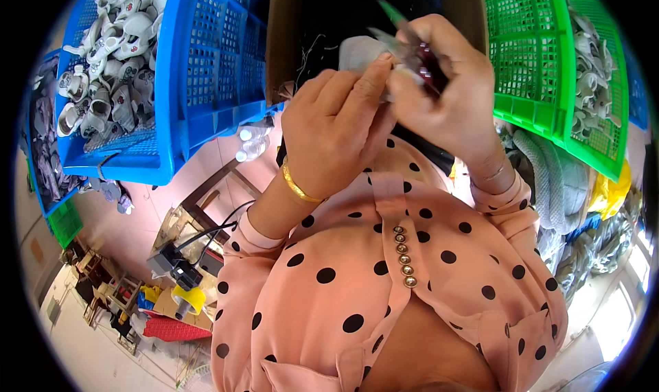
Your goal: The person sits in a workshop environment and uses a pair of scissors to trim loose threads and excess fabric from the edges of small, light-colored shoes. They handle the shoes one at a time, picking them from a blue crate, performing the trimming, and placing them into a cardboard box.
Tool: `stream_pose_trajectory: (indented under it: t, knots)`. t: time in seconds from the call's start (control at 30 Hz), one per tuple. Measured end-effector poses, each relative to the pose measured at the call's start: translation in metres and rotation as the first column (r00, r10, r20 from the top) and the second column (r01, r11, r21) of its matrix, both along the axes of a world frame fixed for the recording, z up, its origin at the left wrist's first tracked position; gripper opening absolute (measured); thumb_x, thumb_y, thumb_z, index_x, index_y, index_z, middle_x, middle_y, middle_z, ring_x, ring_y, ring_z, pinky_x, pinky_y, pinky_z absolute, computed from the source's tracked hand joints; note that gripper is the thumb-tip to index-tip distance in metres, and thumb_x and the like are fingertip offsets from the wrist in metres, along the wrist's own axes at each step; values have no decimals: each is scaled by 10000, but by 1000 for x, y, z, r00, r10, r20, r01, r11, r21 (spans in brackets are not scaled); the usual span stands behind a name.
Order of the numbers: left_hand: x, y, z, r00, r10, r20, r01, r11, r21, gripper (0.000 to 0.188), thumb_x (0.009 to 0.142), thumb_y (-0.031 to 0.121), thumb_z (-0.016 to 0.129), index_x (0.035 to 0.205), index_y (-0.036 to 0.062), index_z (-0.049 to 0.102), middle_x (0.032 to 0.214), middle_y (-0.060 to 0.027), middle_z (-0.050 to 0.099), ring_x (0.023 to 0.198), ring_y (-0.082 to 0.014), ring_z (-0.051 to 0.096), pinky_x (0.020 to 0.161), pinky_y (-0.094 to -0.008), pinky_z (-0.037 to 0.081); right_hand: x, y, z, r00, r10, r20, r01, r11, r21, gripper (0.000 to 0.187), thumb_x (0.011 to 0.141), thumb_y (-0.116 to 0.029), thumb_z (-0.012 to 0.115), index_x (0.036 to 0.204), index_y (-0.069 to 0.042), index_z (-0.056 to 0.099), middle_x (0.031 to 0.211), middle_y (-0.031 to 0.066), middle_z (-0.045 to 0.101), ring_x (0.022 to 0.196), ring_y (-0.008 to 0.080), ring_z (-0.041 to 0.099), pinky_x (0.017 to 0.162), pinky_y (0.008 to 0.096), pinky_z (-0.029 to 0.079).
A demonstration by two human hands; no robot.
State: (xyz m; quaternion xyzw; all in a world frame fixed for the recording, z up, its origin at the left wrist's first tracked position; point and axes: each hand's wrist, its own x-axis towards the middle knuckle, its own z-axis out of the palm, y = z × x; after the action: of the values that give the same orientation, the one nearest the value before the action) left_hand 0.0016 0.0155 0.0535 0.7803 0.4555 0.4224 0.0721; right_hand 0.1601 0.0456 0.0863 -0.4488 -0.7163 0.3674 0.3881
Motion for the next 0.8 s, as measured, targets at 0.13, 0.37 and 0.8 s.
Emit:
stream_pose_trajectory:
  t: [0.13,0.37,0.8]
  knots:
    - [-10,21,8,982,-94,163,99,995,-24,422,685,216,815,1055,69,674,819,-66,642,702,-250,587,738,-362,466,33,22,12,954,186,-234,-232,954,-190,271,771,68,461,1033,22,513,932,30,520,804,53,481,716,179,385]
    - [-5,20,15,759,-18,651,450,736,-505,153,825,110,748,921,11,683,722,-21,652,605,-94,564,567,-223,455,31,35,11,977,150,-152,-166,981,-99,212,906,-79,606,1103,-5,585,732,-11,537,626,38,462,584,194,396]
    - [-9,19,8,521,319,792,531,606,-593,139,877,99,712,945,-22,696,705,2,638,572,-8,509,493,-152,386,51,14,10,789,-183,587,-144,873,466,394,764,-423,746,743,-102,519,565,45,551,483,225,559,434,324,428]
